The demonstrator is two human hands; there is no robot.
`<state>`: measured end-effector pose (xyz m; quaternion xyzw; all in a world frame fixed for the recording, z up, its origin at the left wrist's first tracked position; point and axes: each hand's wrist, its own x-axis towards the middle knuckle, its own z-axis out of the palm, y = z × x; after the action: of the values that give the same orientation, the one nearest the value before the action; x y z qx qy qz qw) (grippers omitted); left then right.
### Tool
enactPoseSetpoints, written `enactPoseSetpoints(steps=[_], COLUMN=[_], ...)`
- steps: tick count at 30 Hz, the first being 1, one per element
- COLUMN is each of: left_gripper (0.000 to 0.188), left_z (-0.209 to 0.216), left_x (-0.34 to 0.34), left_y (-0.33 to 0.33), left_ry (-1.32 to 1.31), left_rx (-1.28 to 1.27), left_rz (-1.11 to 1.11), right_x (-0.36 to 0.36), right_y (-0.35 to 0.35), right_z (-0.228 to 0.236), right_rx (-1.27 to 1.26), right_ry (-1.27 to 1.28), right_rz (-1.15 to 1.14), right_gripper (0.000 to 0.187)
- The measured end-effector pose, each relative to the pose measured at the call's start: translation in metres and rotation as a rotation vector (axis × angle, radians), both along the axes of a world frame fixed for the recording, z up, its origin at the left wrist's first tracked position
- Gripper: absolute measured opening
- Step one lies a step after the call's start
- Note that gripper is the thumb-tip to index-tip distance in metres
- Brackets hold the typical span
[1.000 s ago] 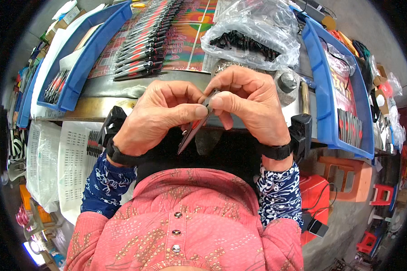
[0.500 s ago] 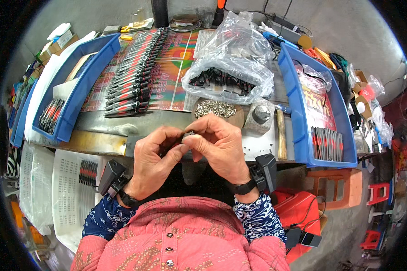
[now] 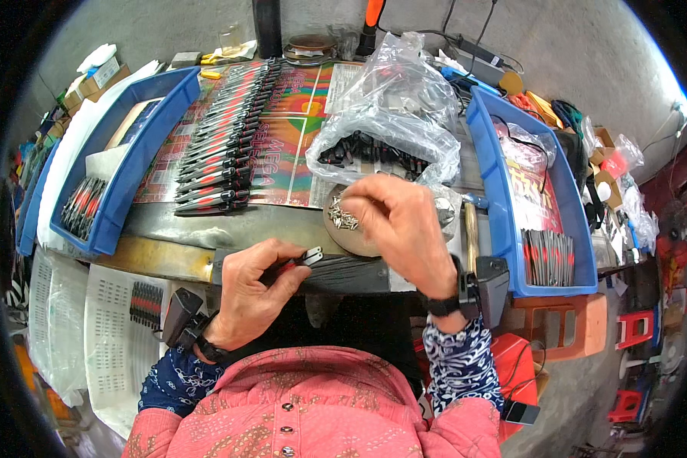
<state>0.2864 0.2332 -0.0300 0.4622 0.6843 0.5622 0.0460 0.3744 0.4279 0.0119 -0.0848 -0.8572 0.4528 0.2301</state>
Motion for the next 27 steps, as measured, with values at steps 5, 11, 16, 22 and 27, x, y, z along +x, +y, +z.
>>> enactPoseSetpoints(steps=[5,11,16,22,27], left_gripper=[0.020,0.020,0.019,0.020,0.019], left_z=[0.001,0.003,0.003,0.000,-0.004], left_x=[-0.005,-0.013,-0.015,-0.018,-0.021], left_y=[-0.003,-0.011,-0.014,-0.015,-0.016], left_ry=[0.081,0.064,0.036,0.012,0.019], left_rx=[-0.001,-0.016,-0.011,0.002,0.009], left_rz=[0.003,0.026,0.033,0.030,0.029], right_x=[-0.045,-0.080,-0.095,-0.093,-0.087], right_y=[0.031,0.051,0.055,0.062,0.067], right_z=[-0.010,-0.029,-0.037,-0.041,-0.035], right_rx=[0.559,0.790,0.826,0.868,0.874], right_ry=[0.085,-0.048,-0.245,-0.338,-0.406], right_rz=[-0.148,-0.161,-0.230,-0.303,-0.294], right_gripper=[0.010,0.013,0.021,0.021,0.021])
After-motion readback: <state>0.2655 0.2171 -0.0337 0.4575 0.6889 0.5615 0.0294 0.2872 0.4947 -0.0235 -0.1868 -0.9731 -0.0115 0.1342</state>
